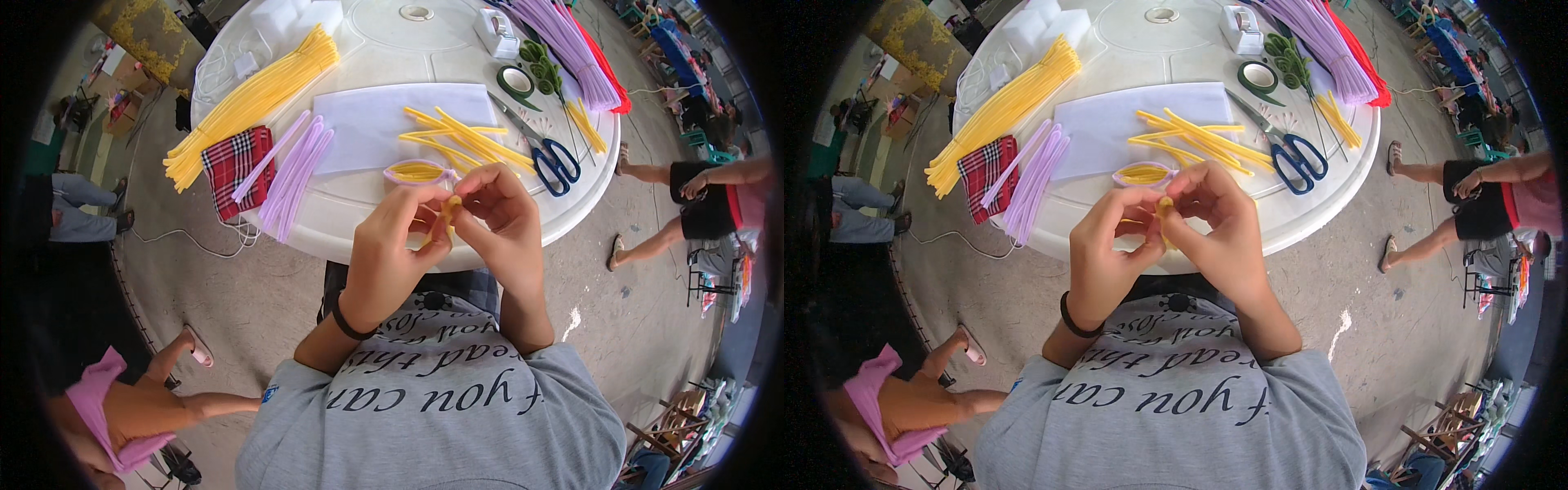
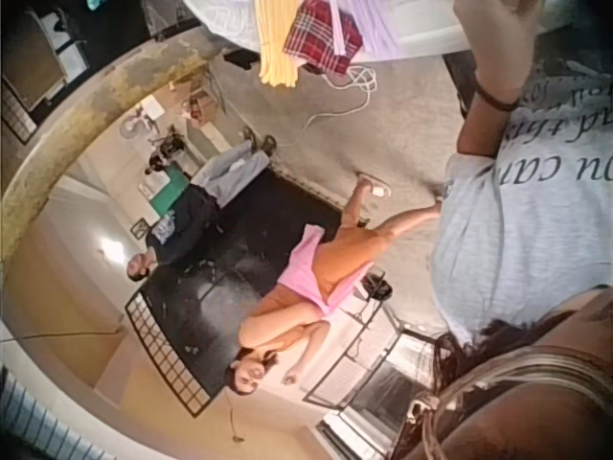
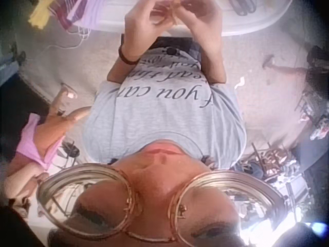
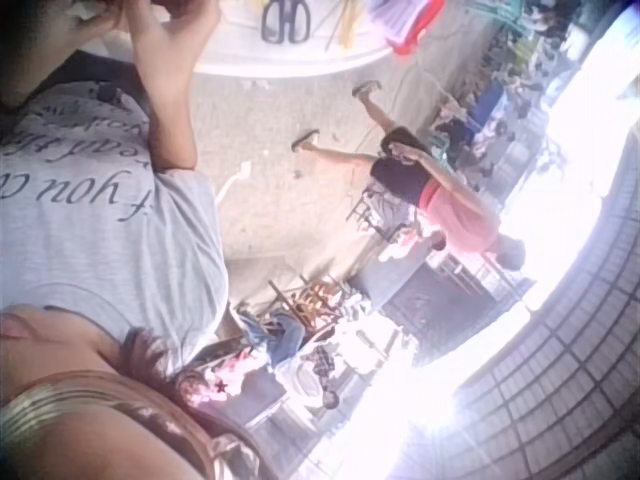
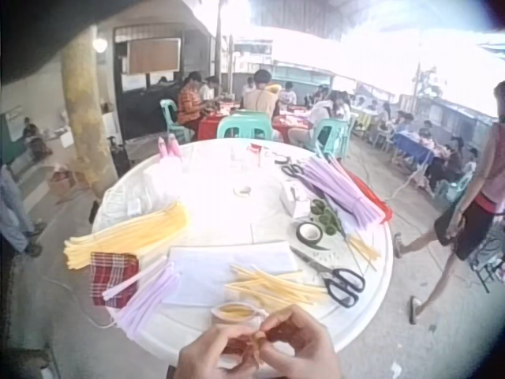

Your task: The person assembles a craft object by hand, grouping together multiple yellow and pink flexible sticks and twisting them at the base to create a looped form.

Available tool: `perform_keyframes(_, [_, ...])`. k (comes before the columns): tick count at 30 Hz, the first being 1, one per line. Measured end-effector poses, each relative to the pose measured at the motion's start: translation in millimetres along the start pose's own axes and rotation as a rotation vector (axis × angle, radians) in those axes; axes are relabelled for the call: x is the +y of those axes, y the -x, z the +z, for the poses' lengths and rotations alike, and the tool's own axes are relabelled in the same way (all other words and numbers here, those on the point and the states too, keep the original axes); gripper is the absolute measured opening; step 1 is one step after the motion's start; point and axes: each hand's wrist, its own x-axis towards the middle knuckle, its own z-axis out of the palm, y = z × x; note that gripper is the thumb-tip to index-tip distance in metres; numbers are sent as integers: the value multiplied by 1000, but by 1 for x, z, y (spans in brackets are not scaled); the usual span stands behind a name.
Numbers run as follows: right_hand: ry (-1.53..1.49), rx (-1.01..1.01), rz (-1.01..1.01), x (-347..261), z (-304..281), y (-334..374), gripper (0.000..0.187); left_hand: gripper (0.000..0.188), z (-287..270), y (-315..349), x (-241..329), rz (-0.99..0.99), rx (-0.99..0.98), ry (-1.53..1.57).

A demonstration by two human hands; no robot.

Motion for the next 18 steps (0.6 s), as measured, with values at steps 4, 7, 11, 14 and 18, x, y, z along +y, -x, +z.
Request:
perform_keyframes(4, [100,-23,-46,3,0,-1,23,35,0,0,0,-34,-9,15])
perform_keyframes(7, [161,-21,-66,2,0,-1,25,37,-1,2,-2,-19,-37,29])
perform_keyframes(11, [60,-25,-32,2,-1,-2,28,29,-3,0,-4,-62,-9,75])
perform_keyframes(14, [-48,-56,11,3,-2,-2,29,22,-4,0,-5,-81,38,102])
perform_keyframes(18, [-217,-88,34,7,-6,-2,29,16,-6,-4,-2,-55,62,101])
